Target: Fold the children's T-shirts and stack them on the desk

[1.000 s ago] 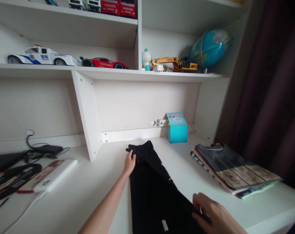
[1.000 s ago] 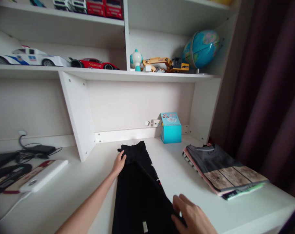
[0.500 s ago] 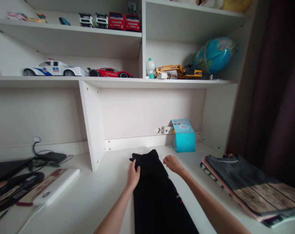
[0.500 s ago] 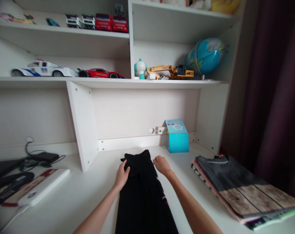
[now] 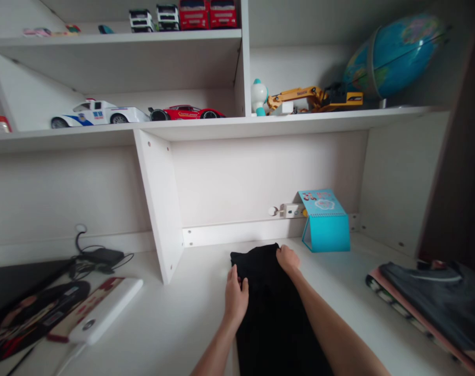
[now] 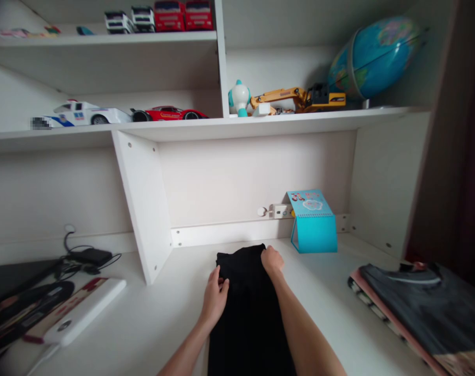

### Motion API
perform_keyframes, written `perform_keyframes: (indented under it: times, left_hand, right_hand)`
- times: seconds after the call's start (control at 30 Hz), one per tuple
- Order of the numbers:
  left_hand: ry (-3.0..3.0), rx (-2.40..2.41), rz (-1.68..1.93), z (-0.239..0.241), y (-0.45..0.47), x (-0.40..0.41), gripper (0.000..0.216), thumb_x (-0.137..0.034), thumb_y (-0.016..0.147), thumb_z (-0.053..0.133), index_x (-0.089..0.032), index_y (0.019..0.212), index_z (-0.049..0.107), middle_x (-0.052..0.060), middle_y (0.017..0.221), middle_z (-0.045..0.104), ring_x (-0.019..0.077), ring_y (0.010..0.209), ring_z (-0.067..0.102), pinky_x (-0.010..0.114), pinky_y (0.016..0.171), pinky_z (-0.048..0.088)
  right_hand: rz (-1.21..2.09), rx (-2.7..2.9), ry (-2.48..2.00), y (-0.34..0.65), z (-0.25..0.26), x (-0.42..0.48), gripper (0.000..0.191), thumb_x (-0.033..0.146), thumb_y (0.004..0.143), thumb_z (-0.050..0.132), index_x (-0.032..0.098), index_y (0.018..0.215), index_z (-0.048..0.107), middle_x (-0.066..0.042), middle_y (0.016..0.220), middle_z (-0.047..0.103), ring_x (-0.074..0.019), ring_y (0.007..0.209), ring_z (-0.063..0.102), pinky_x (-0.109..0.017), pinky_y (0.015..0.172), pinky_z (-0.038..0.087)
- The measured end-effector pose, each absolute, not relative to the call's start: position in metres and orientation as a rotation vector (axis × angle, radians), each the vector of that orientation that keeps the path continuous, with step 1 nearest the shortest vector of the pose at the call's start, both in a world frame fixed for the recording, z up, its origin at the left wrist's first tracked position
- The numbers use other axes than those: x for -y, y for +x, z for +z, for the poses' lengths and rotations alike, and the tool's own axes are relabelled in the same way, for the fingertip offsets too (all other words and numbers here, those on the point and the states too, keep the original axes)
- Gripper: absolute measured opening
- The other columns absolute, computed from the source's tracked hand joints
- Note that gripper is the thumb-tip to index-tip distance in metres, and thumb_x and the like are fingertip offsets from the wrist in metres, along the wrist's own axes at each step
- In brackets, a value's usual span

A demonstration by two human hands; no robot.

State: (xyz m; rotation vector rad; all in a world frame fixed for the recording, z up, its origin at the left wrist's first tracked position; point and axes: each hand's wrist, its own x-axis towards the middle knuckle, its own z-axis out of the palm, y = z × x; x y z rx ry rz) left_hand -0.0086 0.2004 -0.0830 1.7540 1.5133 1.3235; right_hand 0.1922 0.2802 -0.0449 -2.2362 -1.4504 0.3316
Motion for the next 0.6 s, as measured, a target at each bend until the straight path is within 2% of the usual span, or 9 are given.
perform_keyframes:
  times: [0.13, 0.27, 0.4, 0.5, 0.6]
  left_hand:
    - [1.797, -1.529, 1.279, -0.080, -0.007, -0.197, 0.055, -0.032, 0.084, 0.045, -0.012, 0.135, 0.038, 0.015, 0.140, 0.038, 0.0240, 0.127, 0.039, 0.034, 0.102, 0.037]
    - [1.931, -1.602, 1.147, -0.073, -0.005, -0.193, 0.055, -0.038, 0.087, 0.042, -0.011, 0.135, 0.039, 0.014, 0.145, 0.029, 0.0240, 0.133, 0.028, 0.037, 0.108, 0.026]
    - [2.095, -1.734, 0.987, -0.070, -0.002, -0.189, 0.052, -0.022, 0.081, 0.046, -0.007, 0.131, 0.045, 0.013, 0.150, 0.014, 0.0266, 0.137, 0.012, 0.036, 0.111, 0.020]
    - [2.184, -1.801, 0.801, -0.069, 0.000, -0.189, 0.050, -0.014, 0.080, 0.042, -0.001, 0.127, 0.048, 0.017, 0.146, 0.024, 0.0280, 0.136, 0.014, 0.036, 0.111, 0.020]
    - [2.254, -1.800, 0.699, -0.065, 0.001, -0.189, 0.051, -0.014, 0.081, 0.040, 0.003, 0.128, 0.045, 0.021, 0.141, 0.034, 0.0288, 0.135, 0.019, 0.036, 0.111, 0.020]
  right_hand:
    - [0.303, 1.509, -2.160, 0.194, -0.044, -0.272, 0.031, 0.031, 0.093, 0.038, 0.013, 0.111, 0.054, -0.013, 0.106, 0.060, -0.0226, 0.096, 0.058, -0.040, 0.082, 0.045]
    - [0.267, 1.714, -1.926, 0.188, -0.034, -0.243, 0.040, 0.026, 0.091, 0.032, 0.014, 0.126, 0.047, -0.015, 0.125, 0.053, -0.0283, 0.114, 0.050, -0.040, 0.096, 0.037]
    - [0.336, 2.155, -1.544, 0.187, -0.038, -0.163, 0.054, 0.033, 0.087, 0.042, 0.010, 0.136, 0.038, -0.012, 0.142, 0.036, -0.0270, 0.133, 0.027, -0.039, 0.110, 0.025]
    - [0.385, 2.308, -1.469, 0.200, -0.051, -0.080, 0.062, 0.048, 0.085, 0.045, 0.020, 0.139, 0.033, -0.007, 0.144, 0.029, -0.0264, 0.133, 0.025, -0.042, 0.108, 0.029]
    - [0.138, 2.496, -1.300, 0.224, -0.069, -0.007, 0.066, 0.050, 0.086, 0.044, 0.029, 0.141, 0.014, -0.004, 0.143, 0.027, -0.0266, 0.129, 0.032, -0.042, 0.100, 0.041]
